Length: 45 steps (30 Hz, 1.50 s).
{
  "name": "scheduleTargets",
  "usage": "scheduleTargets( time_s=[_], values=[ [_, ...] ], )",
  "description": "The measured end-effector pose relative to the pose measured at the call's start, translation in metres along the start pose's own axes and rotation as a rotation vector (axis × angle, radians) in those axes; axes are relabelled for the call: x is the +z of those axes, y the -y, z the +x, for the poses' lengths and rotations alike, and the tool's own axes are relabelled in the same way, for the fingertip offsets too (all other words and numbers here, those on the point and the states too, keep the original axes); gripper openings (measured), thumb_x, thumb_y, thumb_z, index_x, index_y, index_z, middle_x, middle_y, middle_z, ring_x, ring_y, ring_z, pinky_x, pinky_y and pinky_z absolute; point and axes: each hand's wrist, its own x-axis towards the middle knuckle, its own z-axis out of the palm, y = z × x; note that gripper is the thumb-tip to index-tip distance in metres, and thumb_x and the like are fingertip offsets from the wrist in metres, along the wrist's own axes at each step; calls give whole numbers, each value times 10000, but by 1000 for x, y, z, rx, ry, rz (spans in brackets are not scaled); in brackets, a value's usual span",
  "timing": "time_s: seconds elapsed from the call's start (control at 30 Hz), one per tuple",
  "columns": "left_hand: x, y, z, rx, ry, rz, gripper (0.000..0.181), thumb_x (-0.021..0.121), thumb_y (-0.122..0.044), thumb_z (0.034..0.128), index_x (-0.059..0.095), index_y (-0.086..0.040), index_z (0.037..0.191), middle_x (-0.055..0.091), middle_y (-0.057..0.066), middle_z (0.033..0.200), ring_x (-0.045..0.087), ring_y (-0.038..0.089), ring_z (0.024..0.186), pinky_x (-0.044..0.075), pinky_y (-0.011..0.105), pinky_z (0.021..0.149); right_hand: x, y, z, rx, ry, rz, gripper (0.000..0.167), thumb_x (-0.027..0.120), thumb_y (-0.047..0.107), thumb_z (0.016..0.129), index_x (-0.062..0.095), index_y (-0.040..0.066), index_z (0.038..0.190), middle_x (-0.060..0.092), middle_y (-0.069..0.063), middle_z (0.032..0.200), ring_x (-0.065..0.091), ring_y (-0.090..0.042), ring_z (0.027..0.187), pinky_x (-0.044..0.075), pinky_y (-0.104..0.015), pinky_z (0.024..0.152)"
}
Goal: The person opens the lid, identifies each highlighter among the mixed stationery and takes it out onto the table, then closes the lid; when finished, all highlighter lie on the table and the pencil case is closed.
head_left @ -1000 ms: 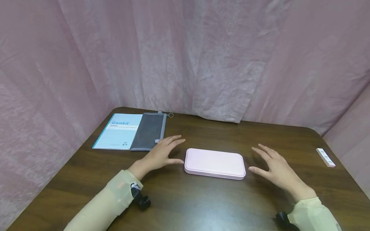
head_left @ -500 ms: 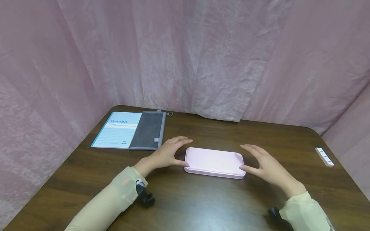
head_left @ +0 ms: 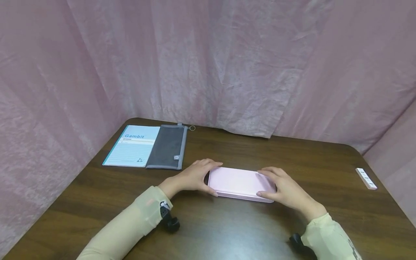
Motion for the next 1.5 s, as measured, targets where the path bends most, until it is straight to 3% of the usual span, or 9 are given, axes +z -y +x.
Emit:
scheduleTargets(
  time_s=[0.23,0.43,0.63,0.97,1.27,1.5],
  values=[
    [9,4,0,-10,4,30,1073,796,-636,624,386,-96,1455,509,67,1368,465,208,1282,360,443,1124,14,2,5,-35,-13,-46,657,759,457,765,595,87,1282,576,-132,1280,514,-343,1206,433,-559,1003],
    [13,5,1,-24,5,28,1084,817,-614,612,389,-72,1447,501,77,1372,454,219,1295,322,448,1154,17,4,4,-32,-19,-87,749,760,504,739,573,59,1311,573,-134,1286,515,-341,1195,422,-563,996],
    [16,6,2,-21,-18,18,1046,827,-591,615,404,-81,1424,499,72,1397,439,229,1325,305,456,1163,24,2,8,-42,-21,-126,885,759,586,696,527,43,1355,540,-125,1339,490,-321,1215,409,-533,1011],
    [23,10,2,-9,-74,-20,988,844,-550,610,438,-91,1385,536,51,1344,466,218,1288,316,457,1151,26,3,11,-42,-12,-202,938,758,608,658,501,56,1372,549,-129,1335,486,-311,1204,405,-515,992],
    [21,8,5,-8,-92,-29,987,864,-532,592,460,-74,1368,548,70,1344,462,223,1307,213,472,1209,25,-4,16,-34,-28,-187,920,789,608,600,545,109,1333,585,-84,1308,502,-270,1169,402,-477,964],
    [25,8,3,-18,-84,-29,992,868,-522,596,450,-73,1375,545,61,1344,457,217,1313,222,453,1210,29,-9,16,-56,-59,-145,895,803,597,573,580,124,1298,619,-62,1268,511,-235,1120,389,-430,918]
  ],
)
